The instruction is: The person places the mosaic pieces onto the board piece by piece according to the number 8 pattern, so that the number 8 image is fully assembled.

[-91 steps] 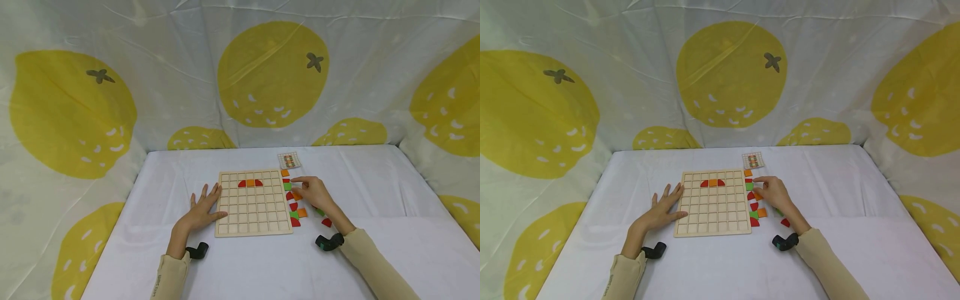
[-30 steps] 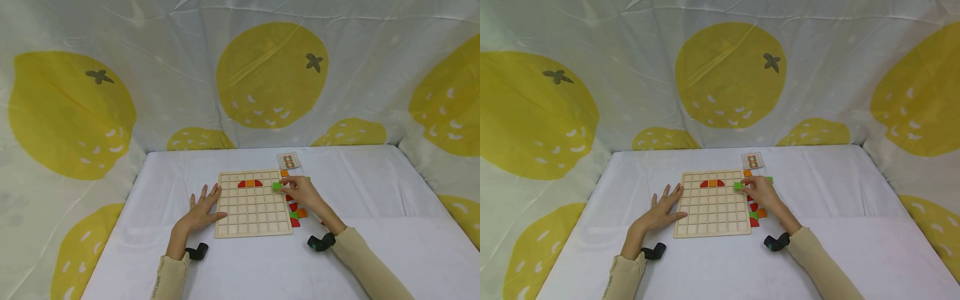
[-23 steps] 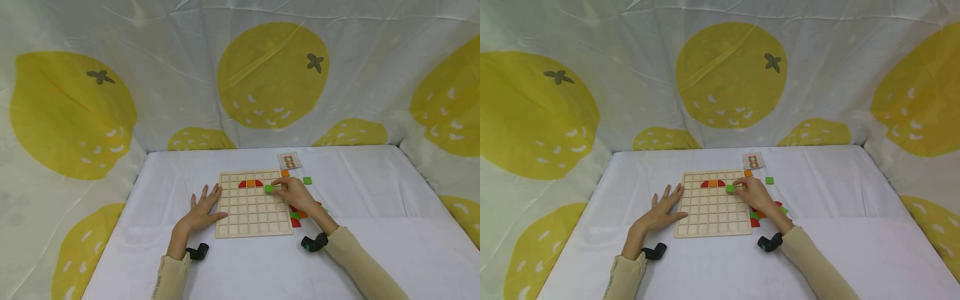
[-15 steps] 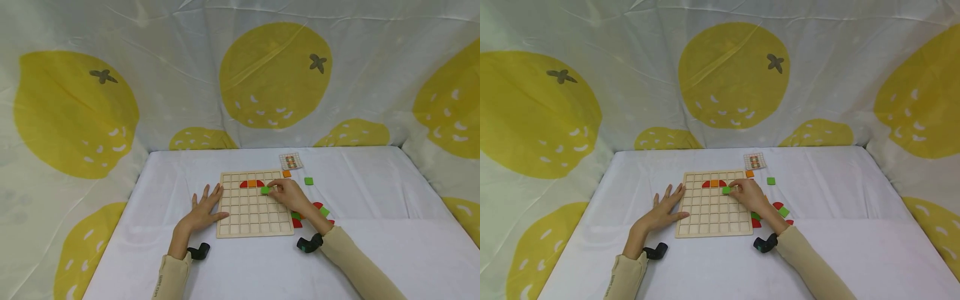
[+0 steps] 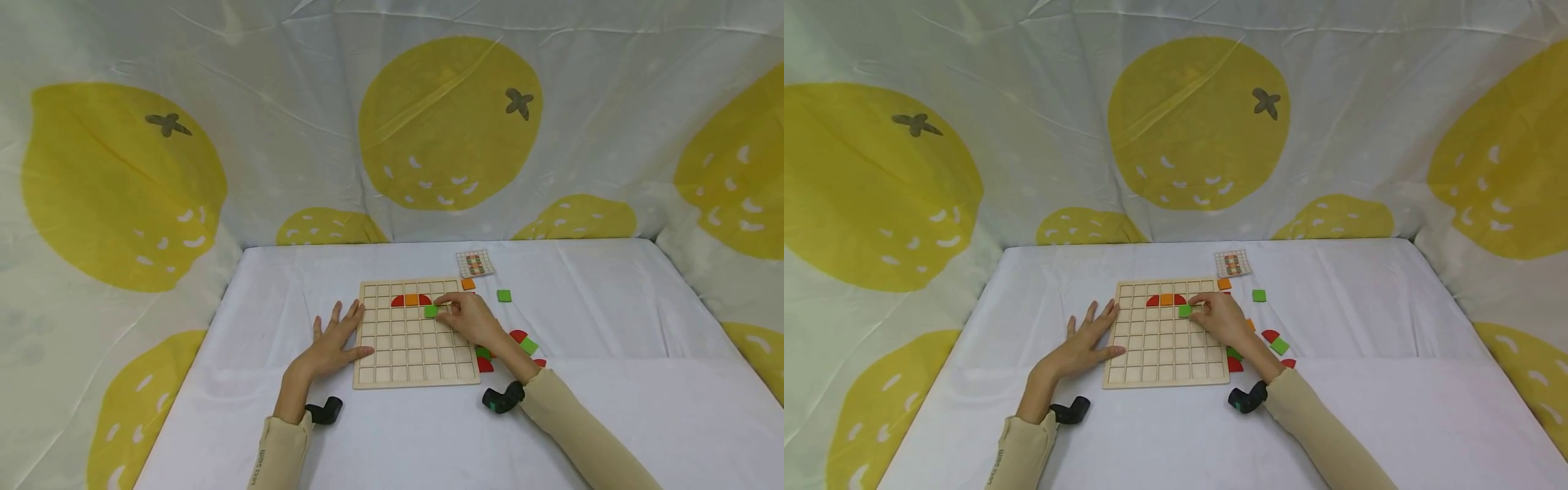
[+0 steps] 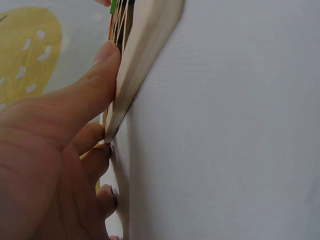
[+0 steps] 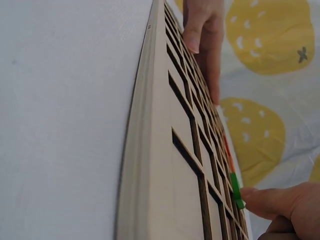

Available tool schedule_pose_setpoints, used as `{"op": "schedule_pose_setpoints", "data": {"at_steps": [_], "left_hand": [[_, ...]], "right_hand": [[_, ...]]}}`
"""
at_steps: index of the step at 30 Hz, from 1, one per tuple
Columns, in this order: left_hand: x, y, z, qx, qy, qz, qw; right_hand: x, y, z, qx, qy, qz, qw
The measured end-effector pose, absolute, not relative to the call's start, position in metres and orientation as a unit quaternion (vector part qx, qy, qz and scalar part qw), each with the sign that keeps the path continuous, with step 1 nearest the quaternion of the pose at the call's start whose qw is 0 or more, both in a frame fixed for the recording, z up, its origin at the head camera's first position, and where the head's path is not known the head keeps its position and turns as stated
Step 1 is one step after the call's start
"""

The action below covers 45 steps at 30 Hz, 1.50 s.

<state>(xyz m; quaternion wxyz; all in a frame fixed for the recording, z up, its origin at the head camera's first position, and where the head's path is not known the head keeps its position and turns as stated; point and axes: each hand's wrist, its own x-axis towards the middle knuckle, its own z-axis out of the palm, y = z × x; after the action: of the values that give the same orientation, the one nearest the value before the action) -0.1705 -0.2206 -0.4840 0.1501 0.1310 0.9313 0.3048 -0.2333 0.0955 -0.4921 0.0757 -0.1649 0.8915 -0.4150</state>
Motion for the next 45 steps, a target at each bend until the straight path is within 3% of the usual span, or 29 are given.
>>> {"op": "schedule_pose_setpoints", "data": {"at_steps": [28, 45], "left_hand": [[-0.170, -0.220, -0.488, 0.132, 0.929, 0.309, 0.155], [-0.169, -0.219, -0.484, 0.135, 0.927, 0.314, 0.152]], "right_hand": [[-0.233, 0.087, -0.496, -0.184, 0.895, -0.403, 0.049], [-0.219, 0.152, -0.484, -0.098, 0.915, -0.388, 0.043]]}}
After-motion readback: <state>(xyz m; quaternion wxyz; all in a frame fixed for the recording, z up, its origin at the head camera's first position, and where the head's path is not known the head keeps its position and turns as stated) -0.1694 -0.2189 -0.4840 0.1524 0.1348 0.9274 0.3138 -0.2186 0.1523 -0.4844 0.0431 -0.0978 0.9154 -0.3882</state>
